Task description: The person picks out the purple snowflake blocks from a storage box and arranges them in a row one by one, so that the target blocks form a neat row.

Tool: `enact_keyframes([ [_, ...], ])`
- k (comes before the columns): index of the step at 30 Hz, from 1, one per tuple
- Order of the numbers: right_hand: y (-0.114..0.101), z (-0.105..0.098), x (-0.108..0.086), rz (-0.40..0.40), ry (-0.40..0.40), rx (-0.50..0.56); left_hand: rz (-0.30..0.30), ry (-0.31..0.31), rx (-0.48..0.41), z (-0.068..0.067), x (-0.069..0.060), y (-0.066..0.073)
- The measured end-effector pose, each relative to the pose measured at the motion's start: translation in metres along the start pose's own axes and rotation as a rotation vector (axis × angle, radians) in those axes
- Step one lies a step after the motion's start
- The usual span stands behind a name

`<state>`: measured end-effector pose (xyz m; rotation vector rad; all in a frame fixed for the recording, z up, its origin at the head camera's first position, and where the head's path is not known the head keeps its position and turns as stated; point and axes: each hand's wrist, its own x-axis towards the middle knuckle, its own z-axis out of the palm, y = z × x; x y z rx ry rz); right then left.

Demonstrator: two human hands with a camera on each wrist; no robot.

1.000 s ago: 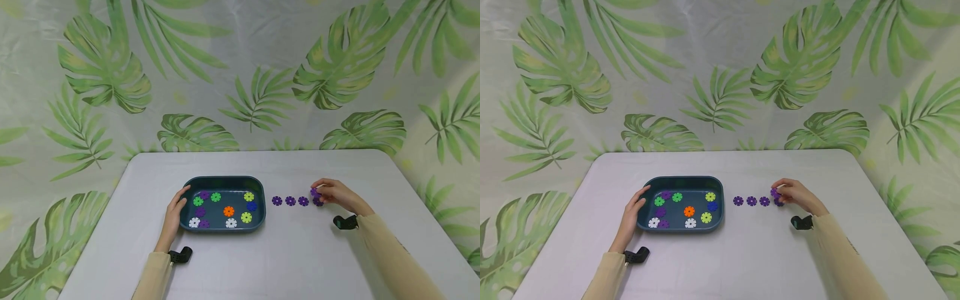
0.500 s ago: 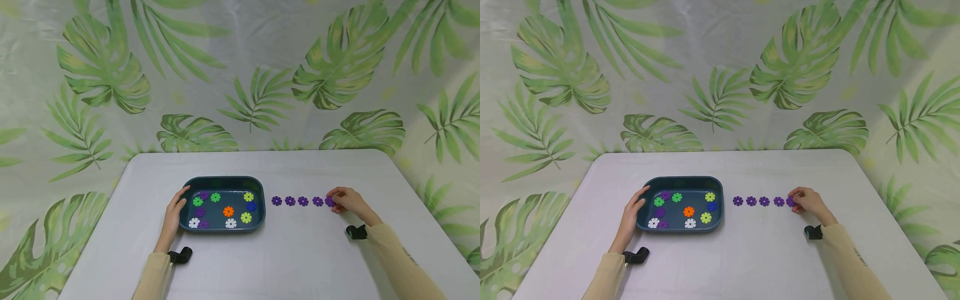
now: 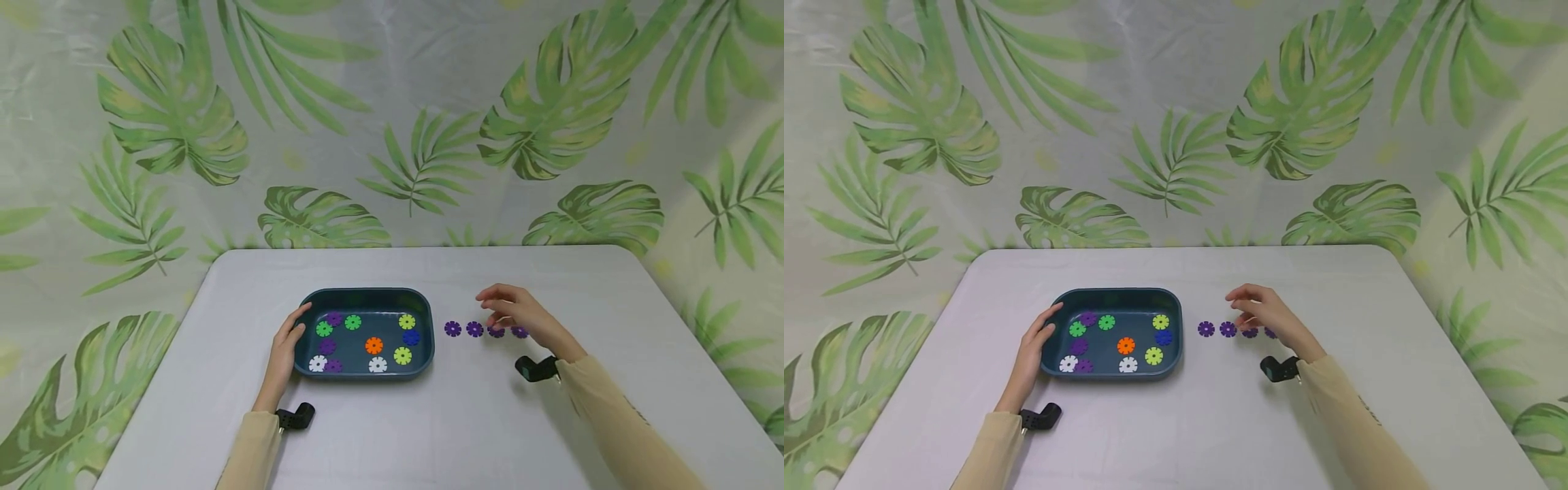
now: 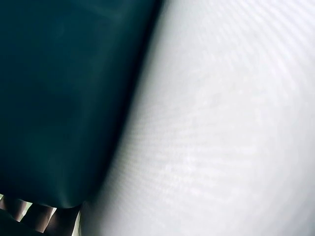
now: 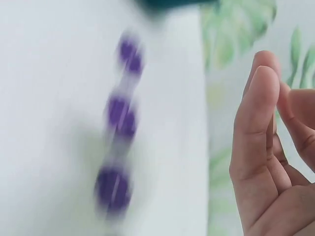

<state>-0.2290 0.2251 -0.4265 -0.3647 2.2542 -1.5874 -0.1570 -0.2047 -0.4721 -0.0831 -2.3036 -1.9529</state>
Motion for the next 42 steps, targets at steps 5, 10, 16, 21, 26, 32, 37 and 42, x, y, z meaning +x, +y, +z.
enact_keyframes([
  [5,-0.029,0.049,0.020,-0.065,-0.128,0.092,-0.008,0.001,0.007,0.001,-0.001,0.002],
  [10,-0.049,0.104,0.038,-0.097,-0.273,0.155,-0.014,0.005,0.004,0.000,-0.002,0.001],
  [16,-0.056,0.168,0.057,-0.077,-0.411,0.154,-0.023,0.010,0.000,0.000,-0.002,0.002],
  [21,-0.053,0.207,0.068,0.046,-0.446,0.125,-0.028,0.009,-0.003,0.000,-0.001,0.002],
  [26,-0.051,0.228,0.075,0.107,-0.441,0.079,-0.029,0.006,-0.002,0.000,-0.001,0.003],
  [32,-0.051,0.237,0.075,0.096,-0.414,0.032,-0.018,0.002,-0.009,0.001,-0.001,0.003],
  [37,-0.047,0.237,0.077,0.066,-0.375,-0.015,-0.019,0.001,-0.014,0.000,-0.001,0.003],
  [42,-0.045,0.235,0.074,0.046,-0.302,-0.094,-0.021,0.002,-0.016,0.001,-0.001,0.003],
])
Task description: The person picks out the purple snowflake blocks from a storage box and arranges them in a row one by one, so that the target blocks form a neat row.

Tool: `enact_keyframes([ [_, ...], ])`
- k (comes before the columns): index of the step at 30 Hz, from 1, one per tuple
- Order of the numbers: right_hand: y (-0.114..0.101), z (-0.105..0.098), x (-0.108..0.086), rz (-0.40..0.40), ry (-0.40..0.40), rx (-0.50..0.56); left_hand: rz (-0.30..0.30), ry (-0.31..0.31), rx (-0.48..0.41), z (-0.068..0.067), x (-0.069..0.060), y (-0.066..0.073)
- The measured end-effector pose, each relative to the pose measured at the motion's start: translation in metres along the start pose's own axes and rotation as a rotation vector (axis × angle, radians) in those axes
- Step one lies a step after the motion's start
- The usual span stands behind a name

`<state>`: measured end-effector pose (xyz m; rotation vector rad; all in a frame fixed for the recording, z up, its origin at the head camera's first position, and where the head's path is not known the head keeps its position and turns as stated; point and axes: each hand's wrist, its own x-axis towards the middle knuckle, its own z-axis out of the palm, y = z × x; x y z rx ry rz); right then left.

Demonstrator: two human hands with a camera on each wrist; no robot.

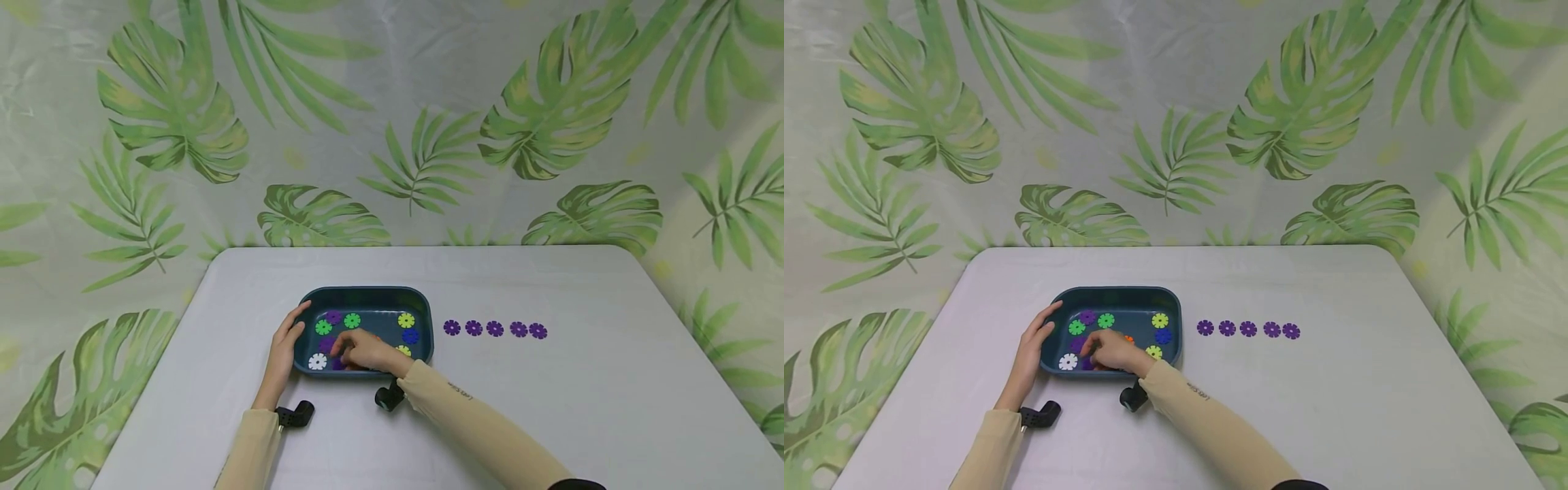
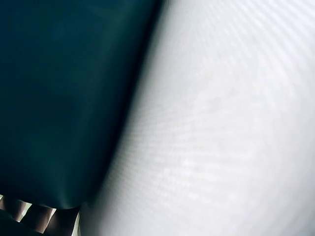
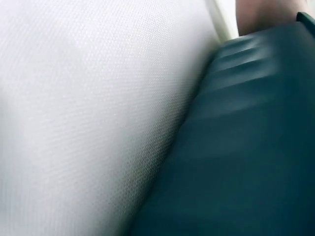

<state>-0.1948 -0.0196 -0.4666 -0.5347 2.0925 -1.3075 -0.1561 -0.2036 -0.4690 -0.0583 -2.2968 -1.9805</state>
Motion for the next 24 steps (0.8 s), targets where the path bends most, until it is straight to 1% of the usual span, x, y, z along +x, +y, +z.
enact_keyframes([
  [2,-0.001,-0.003,-0.003,-0.005,0.014,0.016,0.000,0.000,0.003,0.000,0.000,0.000],
  [5,-0.002,-0.012,-0.009,-0.029,0.001,0.074,0.000,0.001,0.005,0.001,0.001,0.000],
  [10,0.001,-0.038,-0.026,-0.094,-0.017,0.152,0.005,0.005,0.005,0.001,0.000,0.000],
  [13,0.003,-0.059,-0.040,-0.132,0.002,0.177,0.006,0.006,0.008,0.001,-0.001,0.000],
  [16,0.008,-0.083,-0.054,-0.138,0.040,0.191,0.002,0.010,0.012,0.001,-0.001,-0.001],
  [20,0.022,-0.117,-0.075,-0.104,0.111,0.184,-0.001,0.014,0.020,0.000,-0.001,-0.001],
  [24,0.047,-0.151,-0.099,-0.074,0.183,0.187,0.006,0.011,0.017,0.001,0.000,-0.001],
])
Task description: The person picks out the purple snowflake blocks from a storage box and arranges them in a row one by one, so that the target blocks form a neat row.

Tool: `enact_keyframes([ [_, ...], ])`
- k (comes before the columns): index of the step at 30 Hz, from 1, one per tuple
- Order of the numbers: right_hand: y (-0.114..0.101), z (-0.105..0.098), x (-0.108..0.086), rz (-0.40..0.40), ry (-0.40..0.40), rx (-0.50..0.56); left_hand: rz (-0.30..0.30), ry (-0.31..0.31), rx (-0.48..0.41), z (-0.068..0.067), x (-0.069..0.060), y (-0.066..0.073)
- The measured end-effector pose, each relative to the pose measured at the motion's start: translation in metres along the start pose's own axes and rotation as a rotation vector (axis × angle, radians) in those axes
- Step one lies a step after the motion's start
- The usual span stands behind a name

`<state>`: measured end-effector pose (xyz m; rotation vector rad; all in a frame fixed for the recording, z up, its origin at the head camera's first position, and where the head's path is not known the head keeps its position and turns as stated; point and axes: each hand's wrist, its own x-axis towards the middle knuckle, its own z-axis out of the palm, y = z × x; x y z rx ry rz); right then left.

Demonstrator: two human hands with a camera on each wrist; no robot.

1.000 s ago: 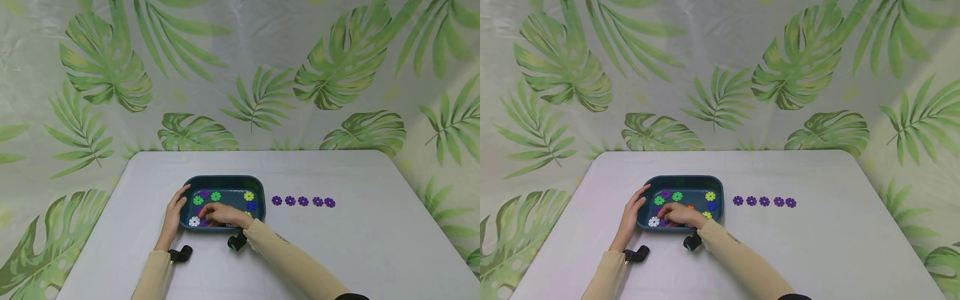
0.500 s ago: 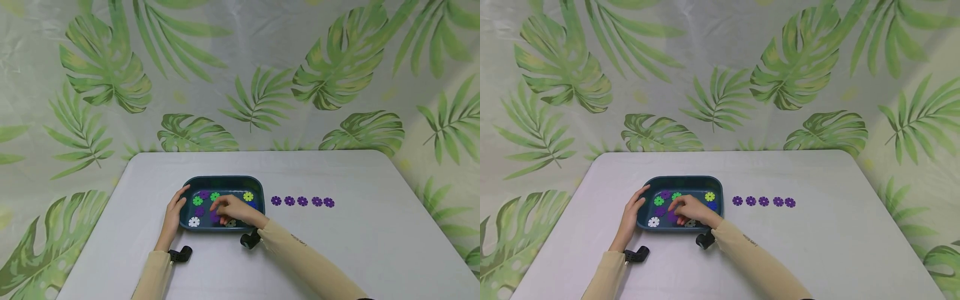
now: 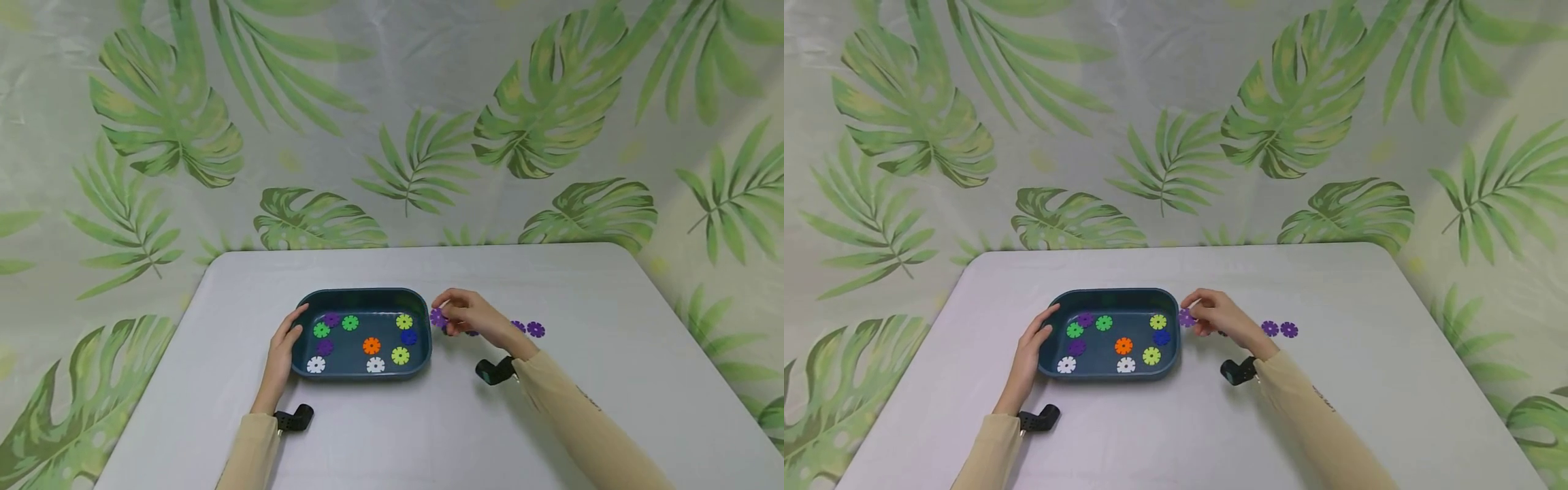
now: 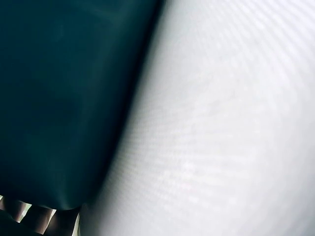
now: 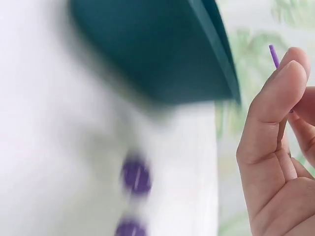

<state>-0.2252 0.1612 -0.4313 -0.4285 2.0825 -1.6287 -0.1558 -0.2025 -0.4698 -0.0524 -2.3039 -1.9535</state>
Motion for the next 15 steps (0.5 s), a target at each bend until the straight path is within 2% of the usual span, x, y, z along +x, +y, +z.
enact_keyframes([
  [9,0.056,-0.088,-0.057,0.080,0.233,0.024,0.000,-0.002,-0.007,0.000,0.000,0.000],
  [15,0.086,-0.127,-0.091,0.137,0.365,-0.050,-0.006,-0.005,-0.004,0.000,0.000,0.001],
])
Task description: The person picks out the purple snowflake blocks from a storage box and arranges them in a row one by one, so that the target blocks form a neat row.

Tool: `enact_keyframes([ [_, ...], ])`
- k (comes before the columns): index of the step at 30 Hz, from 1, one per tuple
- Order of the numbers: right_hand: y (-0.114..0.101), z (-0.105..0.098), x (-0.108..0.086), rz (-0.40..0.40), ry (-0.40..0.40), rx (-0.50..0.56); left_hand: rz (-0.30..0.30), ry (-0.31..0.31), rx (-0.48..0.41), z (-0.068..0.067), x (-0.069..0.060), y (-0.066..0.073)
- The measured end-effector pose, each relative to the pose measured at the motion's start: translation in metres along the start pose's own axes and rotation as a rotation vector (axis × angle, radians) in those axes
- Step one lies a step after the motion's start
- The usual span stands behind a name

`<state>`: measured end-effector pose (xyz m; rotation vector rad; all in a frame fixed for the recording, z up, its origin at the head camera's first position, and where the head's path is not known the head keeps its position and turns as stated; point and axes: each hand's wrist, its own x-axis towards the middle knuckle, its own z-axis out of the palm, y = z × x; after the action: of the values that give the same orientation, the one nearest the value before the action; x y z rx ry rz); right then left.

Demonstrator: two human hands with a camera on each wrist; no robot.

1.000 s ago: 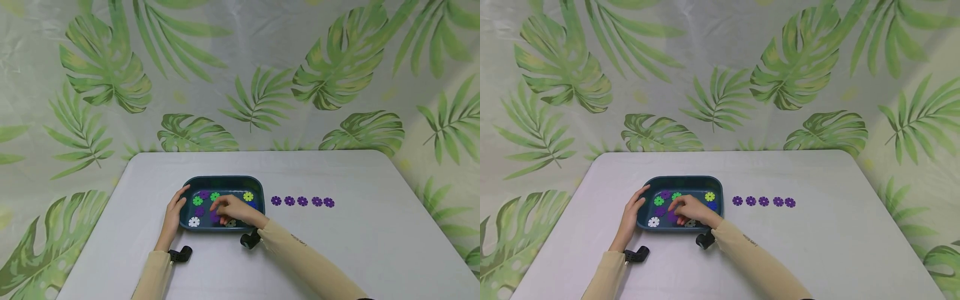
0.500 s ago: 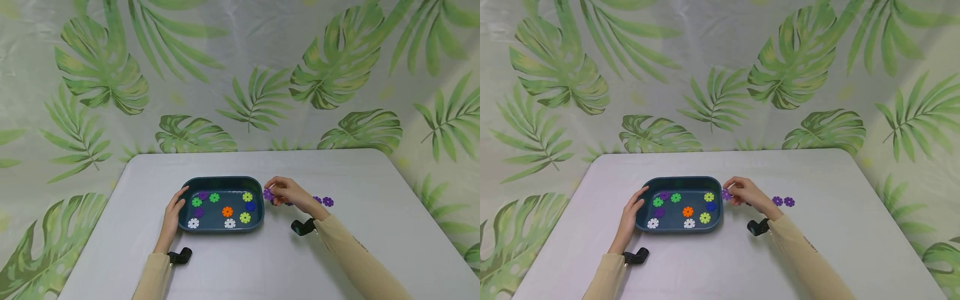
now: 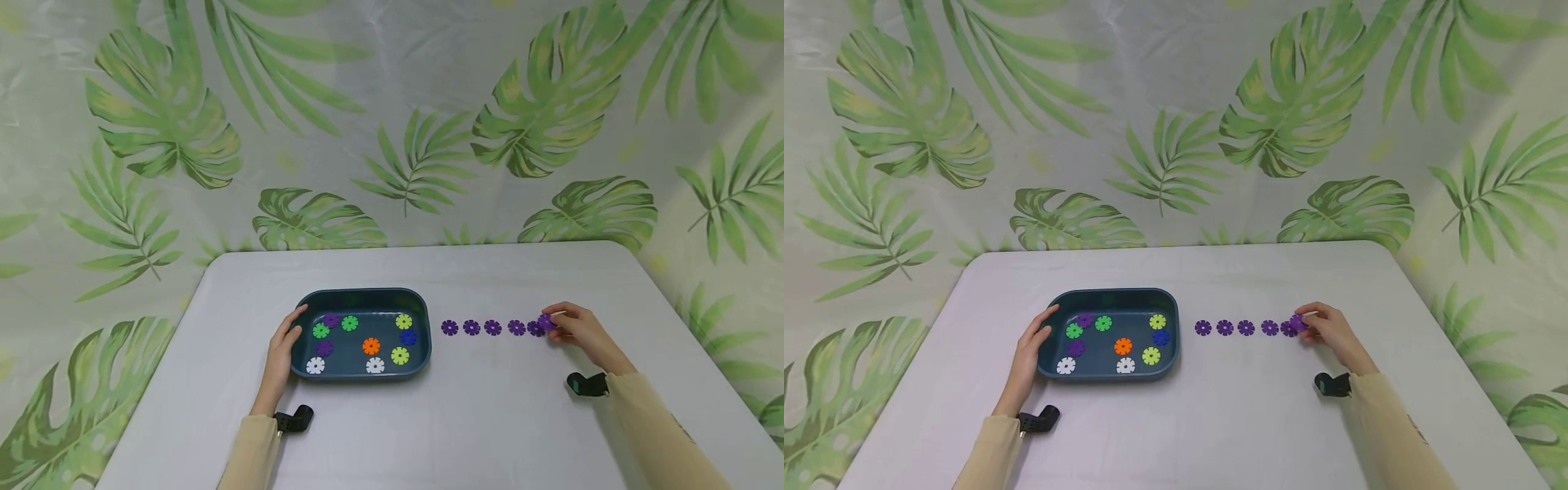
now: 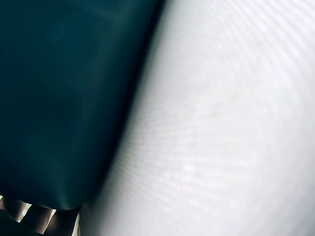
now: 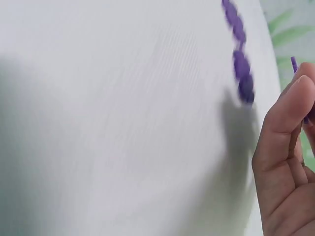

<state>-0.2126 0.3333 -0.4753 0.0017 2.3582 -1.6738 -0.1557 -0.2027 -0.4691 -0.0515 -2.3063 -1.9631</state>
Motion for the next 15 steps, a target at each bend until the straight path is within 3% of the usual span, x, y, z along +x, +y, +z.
enact_keyframes([
  [7,0.012,-0.012,-0.005,0.033,0.073,-0.179,0.000,0.007,0.000,0.000,-0.001,0.001],
  [12,0.005,-0.008,-0.006,0.045,0.108,-0.332,0.004,0.007,0.006,0.000,0.000,0.001],
  [15,-0.006,-0.003,-0.003,0.022,0.122,-0.337,0.002,0.007,0.010,0.000,0.000,0.001],
])
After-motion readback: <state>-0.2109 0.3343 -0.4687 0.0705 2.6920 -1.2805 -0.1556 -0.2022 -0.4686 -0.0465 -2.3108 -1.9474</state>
